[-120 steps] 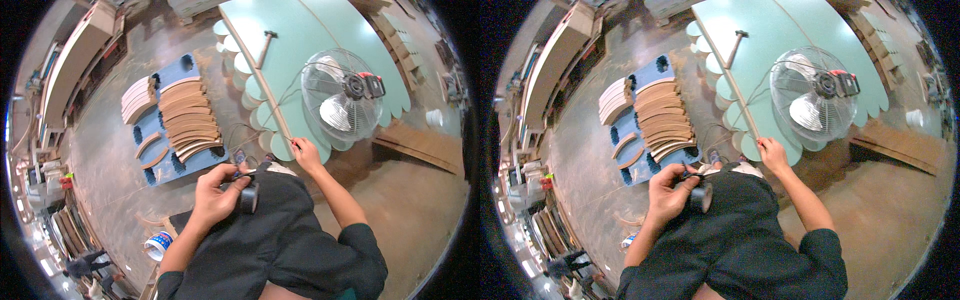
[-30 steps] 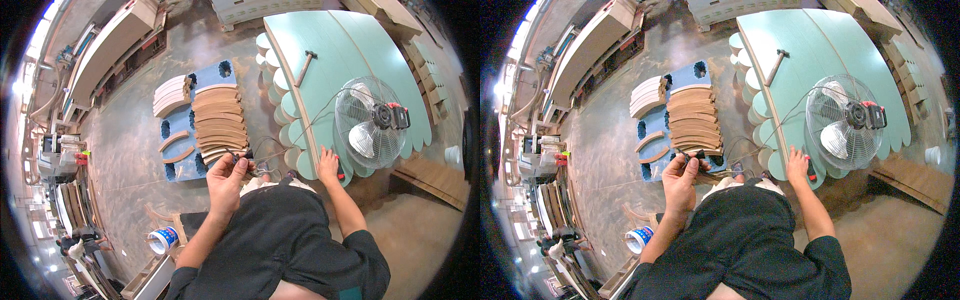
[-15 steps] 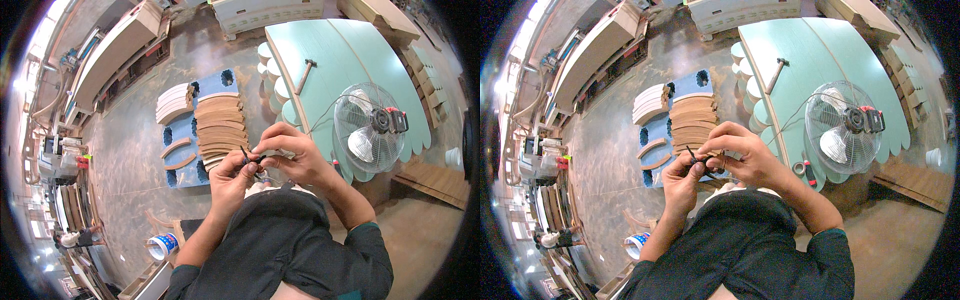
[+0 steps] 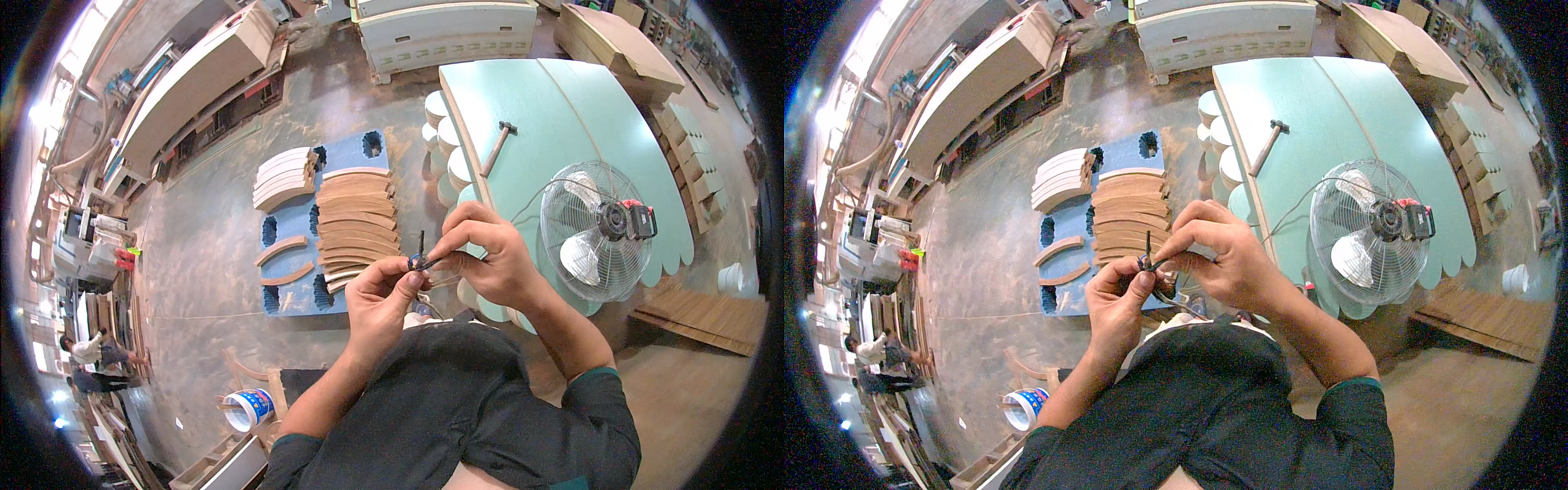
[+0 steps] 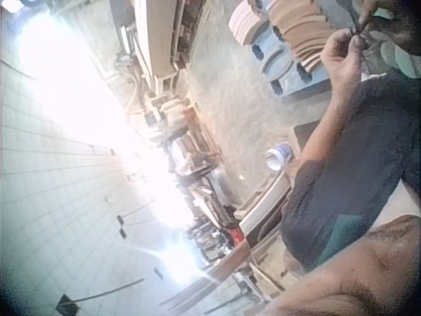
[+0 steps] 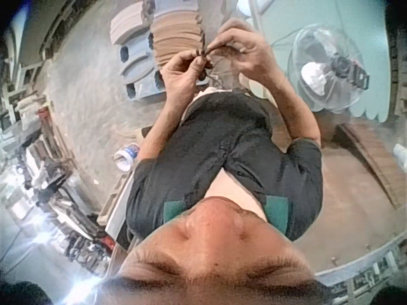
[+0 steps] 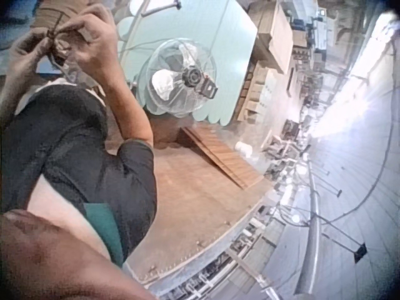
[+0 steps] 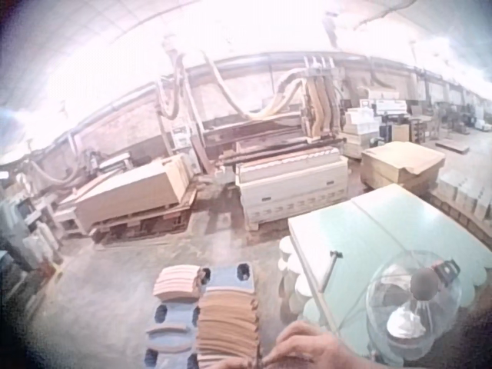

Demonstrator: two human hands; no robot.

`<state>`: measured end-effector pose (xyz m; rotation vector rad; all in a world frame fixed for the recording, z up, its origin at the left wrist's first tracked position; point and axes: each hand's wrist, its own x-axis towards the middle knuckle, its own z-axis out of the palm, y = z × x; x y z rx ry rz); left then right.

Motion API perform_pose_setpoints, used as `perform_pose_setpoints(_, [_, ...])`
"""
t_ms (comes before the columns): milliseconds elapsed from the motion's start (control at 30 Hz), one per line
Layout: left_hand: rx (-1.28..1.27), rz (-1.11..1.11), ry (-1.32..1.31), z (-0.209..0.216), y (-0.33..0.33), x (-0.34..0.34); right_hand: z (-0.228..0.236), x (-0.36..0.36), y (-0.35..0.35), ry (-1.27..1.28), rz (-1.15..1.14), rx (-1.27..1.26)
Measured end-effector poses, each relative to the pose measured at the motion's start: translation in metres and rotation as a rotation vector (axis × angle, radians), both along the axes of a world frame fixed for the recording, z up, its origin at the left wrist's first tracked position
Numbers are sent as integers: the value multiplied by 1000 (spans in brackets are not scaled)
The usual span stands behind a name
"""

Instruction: The person threads a thin black cord through a small plastic component, uses pliers to pull the cord through, and ties a knot to secure it.

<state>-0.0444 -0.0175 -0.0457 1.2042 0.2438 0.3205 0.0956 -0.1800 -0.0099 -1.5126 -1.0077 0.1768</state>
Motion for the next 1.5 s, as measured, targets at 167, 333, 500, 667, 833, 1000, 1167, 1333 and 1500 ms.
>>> perform_pose_setpoints(167, [-77,-79,-59,9,-2,4,3,6,4,41,125,95])
perform_pose_setpoints(333, [-113,-89,-22,33,-2,7,10,9,8,-69,121,163])
perform_pose_setpoints(500, [164,108,-260,30,-13,6,15,7,13,-22,65,140])
perform_pose_setpoints(667, [673,286,-355,29,-6,16,21,2,17,-38,10,137])
perform_pose_setpoints(833, [716,313,-390,31,-2,20,23,-4,23,64,19,189])
perform_pose_setpoints(1000, [365,159,-260,44,-3,19,20,11,24,-165,29,178])
perform_pose_setpoints(1167, [265,150,-272,45,1,19,33,5,23,-160,-177,222])
perform_pose_setpoints(1333, [616,346,-391,33,-2,23,19,-18,19,87,-83,156])
perform_pose_setpoints(1500, [632,306,-388,32,-4,23,12,-27,27,362,-32,310])
